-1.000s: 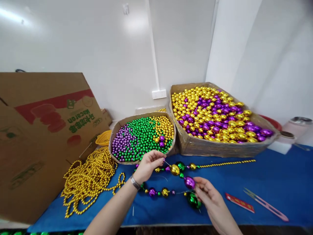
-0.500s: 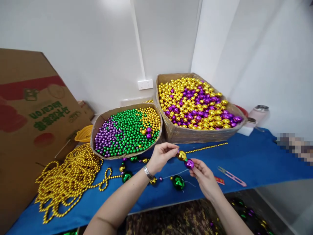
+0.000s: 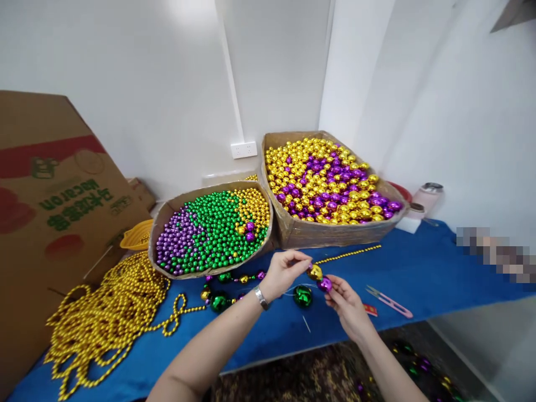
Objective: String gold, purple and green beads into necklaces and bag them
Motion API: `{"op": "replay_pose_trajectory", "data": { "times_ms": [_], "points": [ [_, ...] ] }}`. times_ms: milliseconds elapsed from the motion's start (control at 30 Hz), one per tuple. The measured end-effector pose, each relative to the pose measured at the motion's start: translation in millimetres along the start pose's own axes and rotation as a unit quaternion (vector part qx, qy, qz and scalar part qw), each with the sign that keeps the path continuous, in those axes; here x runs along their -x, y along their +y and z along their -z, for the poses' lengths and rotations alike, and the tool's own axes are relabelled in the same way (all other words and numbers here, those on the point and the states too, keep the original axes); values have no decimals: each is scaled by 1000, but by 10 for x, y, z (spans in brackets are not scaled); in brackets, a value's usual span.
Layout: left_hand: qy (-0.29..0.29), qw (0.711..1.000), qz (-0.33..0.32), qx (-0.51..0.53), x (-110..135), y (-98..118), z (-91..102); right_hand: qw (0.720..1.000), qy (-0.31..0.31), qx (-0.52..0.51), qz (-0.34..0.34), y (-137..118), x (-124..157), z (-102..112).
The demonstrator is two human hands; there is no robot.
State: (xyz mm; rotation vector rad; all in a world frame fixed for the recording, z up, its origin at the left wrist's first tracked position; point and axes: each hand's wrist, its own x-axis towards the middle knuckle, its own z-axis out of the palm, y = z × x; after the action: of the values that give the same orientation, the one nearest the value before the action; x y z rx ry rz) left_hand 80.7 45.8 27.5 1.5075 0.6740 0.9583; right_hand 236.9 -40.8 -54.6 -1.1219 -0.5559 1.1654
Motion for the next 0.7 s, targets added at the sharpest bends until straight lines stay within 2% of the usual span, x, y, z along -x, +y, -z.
{"op": "replay_pose_trajectory", "data": {
  "times_ms": [100,167,300,400,467,567,633,700],
  "points": [
    [-9,1000,-8,14,-25,44,-87,1000,3,-20,-1,-64,3,22],
    [-2,999,-26,19,-19,209,-101,999,-8,-33,-1,-168,19,-30],
    [7,997,-79,9,44,670,-49,997,-54,-52,-15,-414,89,-233],
    [9,993,-120,20,110,828,13,994,-84,-63,-20,-599,151,-373],
    [16,990,-131,49,160,750,48,992,-96,-75,-16,-710,188,-427],
    [22,992,-92,88,244,451,83,990,-101,-100,-19,-796,238,-462],
    [25,993,-64,97,306,255,97,987,-103,-120,-36,-769,266,-473],
    [19,995,-63,81,380,109,114,982,-105,-148,-54,-691,289,-488]
  ]
}}
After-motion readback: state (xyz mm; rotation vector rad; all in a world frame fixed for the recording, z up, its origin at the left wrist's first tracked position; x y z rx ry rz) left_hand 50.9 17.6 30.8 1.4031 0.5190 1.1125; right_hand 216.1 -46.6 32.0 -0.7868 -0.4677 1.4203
